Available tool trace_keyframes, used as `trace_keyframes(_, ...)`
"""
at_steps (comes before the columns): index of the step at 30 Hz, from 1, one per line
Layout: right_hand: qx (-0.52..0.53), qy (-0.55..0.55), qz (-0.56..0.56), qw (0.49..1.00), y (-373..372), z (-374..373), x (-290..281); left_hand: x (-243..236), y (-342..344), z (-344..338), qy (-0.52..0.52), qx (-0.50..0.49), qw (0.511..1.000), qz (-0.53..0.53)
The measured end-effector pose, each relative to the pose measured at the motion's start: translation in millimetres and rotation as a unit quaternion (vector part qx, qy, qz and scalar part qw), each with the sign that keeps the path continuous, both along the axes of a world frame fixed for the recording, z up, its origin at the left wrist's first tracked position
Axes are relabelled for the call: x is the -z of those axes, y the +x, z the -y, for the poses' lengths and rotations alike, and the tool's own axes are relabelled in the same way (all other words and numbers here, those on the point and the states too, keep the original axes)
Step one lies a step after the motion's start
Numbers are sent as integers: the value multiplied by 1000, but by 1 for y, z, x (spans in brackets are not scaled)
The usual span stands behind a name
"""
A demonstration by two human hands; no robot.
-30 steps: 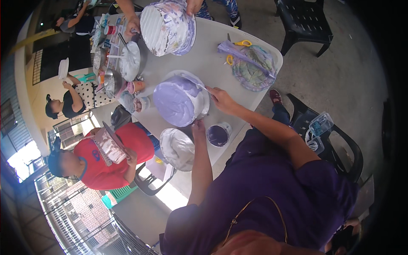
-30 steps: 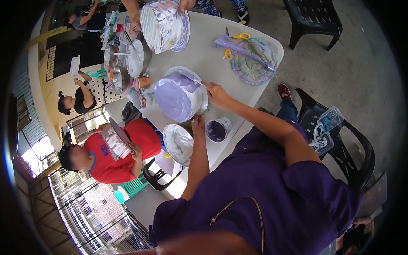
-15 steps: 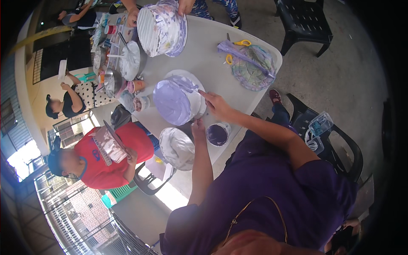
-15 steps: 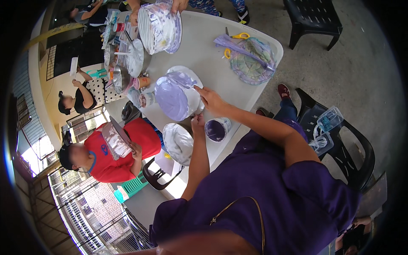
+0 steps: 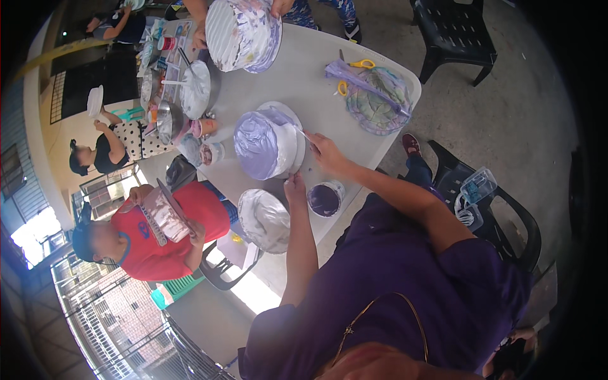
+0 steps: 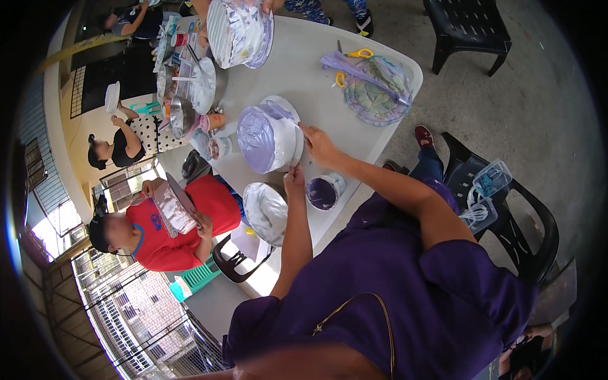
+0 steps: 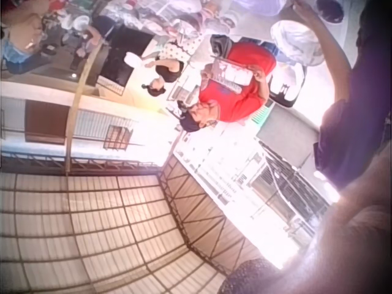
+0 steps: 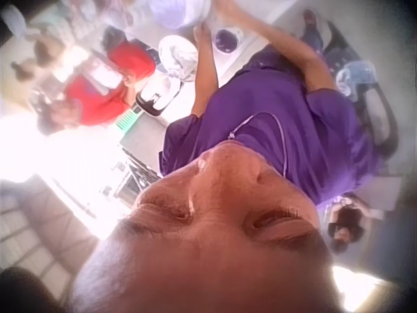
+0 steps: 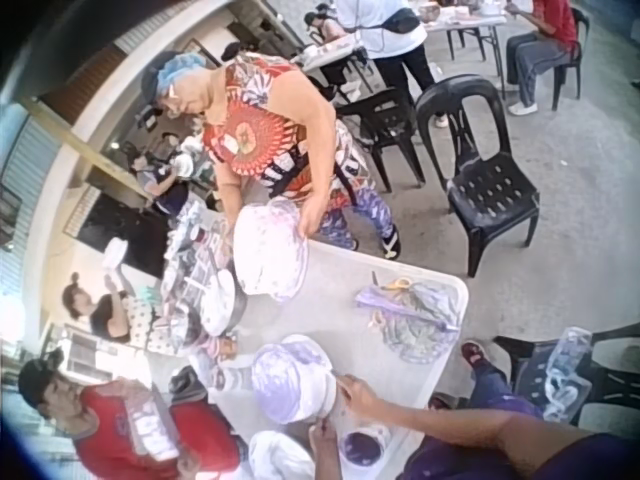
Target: The person spreads purple frosting onto the sides of a white cake using a spatula and prepares a piping bag with more purple frosting. They use the spatula to smooth the frosting across the cake surface.
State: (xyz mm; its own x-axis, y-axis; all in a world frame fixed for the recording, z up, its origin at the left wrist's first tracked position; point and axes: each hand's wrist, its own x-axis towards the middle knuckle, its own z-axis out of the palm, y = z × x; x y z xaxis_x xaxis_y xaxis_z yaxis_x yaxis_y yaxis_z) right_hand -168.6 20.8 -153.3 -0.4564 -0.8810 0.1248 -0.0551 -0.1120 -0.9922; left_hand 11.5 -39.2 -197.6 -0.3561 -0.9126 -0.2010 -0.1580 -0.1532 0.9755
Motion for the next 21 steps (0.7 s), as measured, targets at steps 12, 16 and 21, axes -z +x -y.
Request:
trace_keyframes(12, 25, 50, 29, 998, 6, 13, 14, -29, -36, -11, 154, -184, 953, -188)
trace_keyframes(16, 9, 73, 55, 996, 9, 17, 17, -29, -35, -12, 163, -163, 949, -215)
trace_keyframes(21, -13, 78, 96, 992, 13, 17, 4, -1, 3, 8, -7, 9, 999, 36)
